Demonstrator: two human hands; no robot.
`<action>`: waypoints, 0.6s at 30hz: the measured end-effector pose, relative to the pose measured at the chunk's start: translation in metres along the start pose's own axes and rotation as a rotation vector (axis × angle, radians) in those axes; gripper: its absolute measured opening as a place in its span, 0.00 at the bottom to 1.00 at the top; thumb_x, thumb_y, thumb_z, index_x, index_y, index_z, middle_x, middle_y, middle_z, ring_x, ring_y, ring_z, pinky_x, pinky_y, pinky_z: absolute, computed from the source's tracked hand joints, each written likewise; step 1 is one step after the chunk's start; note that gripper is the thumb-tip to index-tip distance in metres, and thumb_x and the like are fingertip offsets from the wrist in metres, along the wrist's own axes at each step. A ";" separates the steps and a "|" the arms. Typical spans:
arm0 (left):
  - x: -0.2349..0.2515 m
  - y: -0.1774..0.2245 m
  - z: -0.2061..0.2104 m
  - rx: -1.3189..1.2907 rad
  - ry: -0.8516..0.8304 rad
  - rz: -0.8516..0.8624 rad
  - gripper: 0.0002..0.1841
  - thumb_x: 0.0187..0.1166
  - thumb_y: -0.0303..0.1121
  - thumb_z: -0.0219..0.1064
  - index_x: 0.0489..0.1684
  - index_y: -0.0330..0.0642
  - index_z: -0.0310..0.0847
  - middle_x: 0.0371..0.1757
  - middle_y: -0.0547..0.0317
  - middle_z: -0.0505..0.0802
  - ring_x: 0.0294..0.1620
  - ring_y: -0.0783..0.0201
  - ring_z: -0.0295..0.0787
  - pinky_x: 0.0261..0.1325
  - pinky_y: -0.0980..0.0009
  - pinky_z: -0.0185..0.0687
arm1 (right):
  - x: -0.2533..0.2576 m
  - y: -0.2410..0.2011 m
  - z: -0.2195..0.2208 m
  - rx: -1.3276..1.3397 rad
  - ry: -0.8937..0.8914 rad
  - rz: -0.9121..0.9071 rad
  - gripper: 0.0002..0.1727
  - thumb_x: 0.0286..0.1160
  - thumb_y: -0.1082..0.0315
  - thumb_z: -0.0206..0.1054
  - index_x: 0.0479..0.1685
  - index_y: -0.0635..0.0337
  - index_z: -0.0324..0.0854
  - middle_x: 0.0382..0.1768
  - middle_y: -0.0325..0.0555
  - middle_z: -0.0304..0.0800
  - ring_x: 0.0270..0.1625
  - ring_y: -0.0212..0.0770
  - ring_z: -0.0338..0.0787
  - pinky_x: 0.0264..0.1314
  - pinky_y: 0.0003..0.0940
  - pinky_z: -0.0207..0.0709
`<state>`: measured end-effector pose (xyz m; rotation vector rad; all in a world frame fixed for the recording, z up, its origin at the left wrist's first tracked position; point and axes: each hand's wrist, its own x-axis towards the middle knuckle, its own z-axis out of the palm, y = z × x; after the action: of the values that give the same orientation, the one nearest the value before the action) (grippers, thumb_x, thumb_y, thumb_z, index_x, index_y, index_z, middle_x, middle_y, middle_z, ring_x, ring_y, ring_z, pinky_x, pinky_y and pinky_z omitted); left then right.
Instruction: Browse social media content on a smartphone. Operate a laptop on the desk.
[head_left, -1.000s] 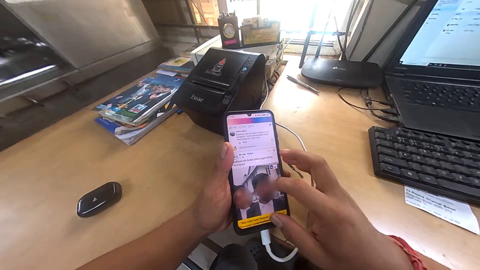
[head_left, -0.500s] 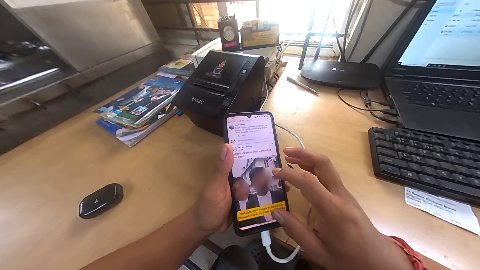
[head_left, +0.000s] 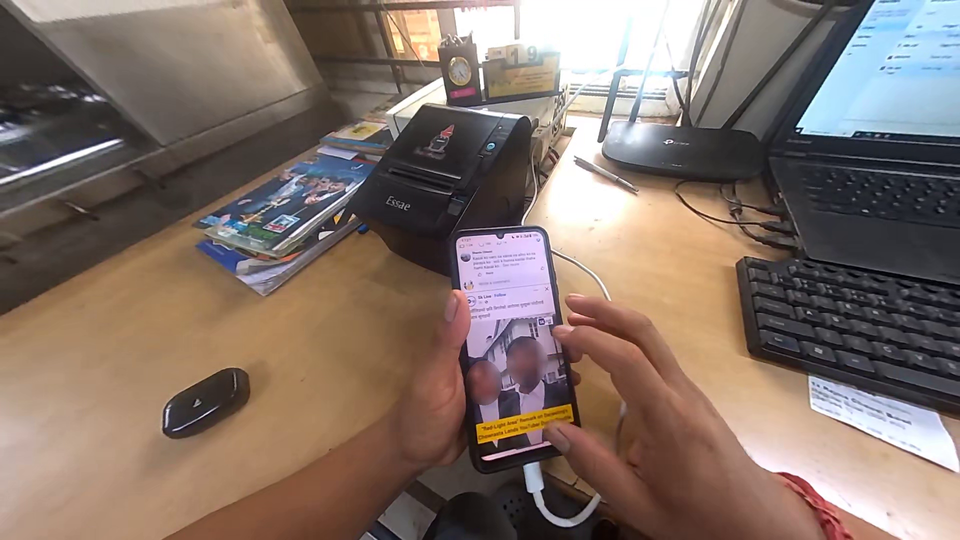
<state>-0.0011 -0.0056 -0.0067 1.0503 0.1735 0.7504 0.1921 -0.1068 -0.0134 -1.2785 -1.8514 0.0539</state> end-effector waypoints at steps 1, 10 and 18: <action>0.000 0.000 0.000 -0.006 -0.007 0.000 0.35 0.82 0.69 0.51 0.76 0.55 0.76 0.59 0.55 0.91 0.60 0.62 0.91 0.63 0.61 0.88 | 0.000 0.000 0.000 0.025 -0.006 0.002 0.32 0.76 0.47 0.68 0.80 0.45 0.71 0.83 0.46 0.68 0.77 0.39 0.79 0.68 0.36 0.83; 0.000 0.000 0.000 -0.024 -0.024 0.009 0.34 0.83 0.68 0.49 0.76 0.54 0.75 0.61 0.54 0.91 0.61 0.61 0.91 0.64 0.60 0.88 | 0.000 0.000 0.000 0.068 -0.049 0.006 0.37 0.76 0.47 0.69 0.85 0.43 0.65 0.88 0.45 0.64 0.80 0.40 0.77 0.72 0.40 0.82; 0.000 0.000 0.000 0.001 -0.034 0.014 0.35 0.83 0.68 0.47 0.75 0.54 0.76 0.60 0.56 0.91 0.61 0.64 0.90 0.64 0.62 0.88 | 0.000 -0.001 -0.001 0.073 -0.057 0.011 0.36 0.76 0.46 0.69 0.84 0.45 0.67 0.87 0.46 0.65 0.78 0.38 0.78 0.70 0.37 0.83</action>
<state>-0.0016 -0.0055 -0.0066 1.0656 0.1377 0.7443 0.1919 -0.1076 -0.0121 -1.2489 -1.8735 0.1638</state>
